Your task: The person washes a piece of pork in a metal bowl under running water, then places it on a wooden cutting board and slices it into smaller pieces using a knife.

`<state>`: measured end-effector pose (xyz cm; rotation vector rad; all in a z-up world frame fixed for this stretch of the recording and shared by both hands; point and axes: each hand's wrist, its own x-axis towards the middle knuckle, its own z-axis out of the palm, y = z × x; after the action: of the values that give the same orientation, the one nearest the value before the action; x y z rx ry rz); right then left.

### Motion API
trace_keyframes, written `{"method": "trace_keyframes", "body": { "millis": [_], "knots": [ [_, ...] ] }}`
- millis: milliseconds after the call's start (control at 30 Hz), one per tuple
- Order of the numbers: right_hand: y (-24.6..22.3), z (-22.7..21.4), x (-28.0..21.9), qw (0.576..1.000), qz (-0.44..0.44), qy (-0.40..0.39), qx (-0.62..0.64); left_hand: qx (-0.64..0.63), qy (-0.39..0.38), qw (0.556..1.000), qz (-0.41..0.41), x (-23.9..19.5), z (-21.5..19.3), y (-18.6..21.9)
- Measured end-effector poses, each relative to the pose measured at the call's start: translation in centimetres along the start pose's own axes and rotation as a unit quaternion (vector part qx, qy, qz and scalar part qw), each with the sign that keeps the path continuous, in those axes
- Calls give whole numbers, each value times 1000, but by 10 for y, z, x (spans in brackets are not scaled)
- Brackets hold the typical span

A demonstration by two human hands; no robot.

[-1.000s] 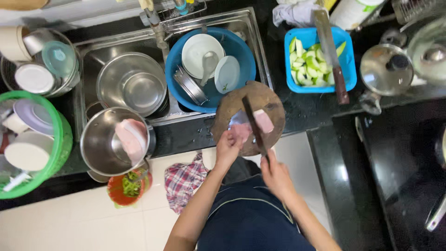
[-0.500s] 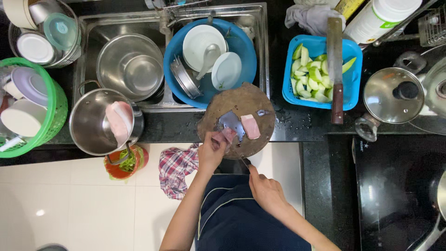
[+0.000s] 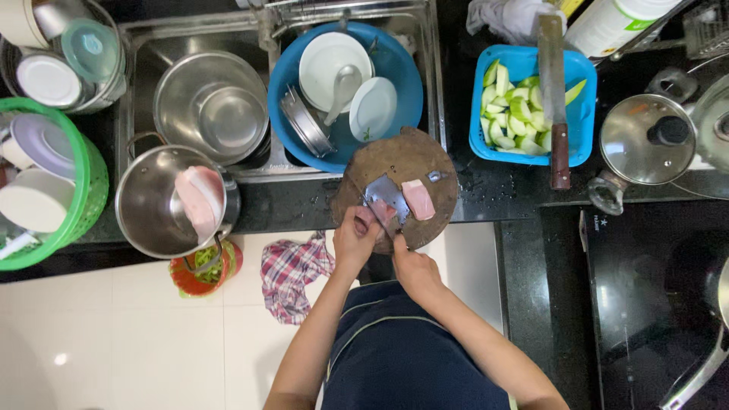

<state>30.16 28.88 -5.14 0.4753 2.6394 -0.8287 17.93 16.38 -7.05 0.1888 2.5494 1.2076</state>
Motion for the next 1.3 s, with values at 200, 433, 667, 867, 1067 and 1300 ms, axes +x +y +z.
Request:
{"method": "trace_keyframes", "body": {
  "millis": [200,433,667,867,1067,1300],
  "knots": [
    [33,7,-57,996,-53,59,-34,-49,-11,999,-4,5,0,-10],
    [47,5,-88,998,26,50,36,-272,-122,953,-61,4,-11,-28],
    [30,-20,-56,989,65,133,28,-552,-282,772,-142,-1,-62,-23],
    [20,-40,-31,989,77,124,8,-435,-242,867,-8,-11,-56,-21],
    [21,-48,-22,991,80,106,13,-368,-216,900,86,-3,-34,-16],
    [24,-68,-43,990,-31,127,60,6,-32,995,95,3,-24,29]
  ]
}}
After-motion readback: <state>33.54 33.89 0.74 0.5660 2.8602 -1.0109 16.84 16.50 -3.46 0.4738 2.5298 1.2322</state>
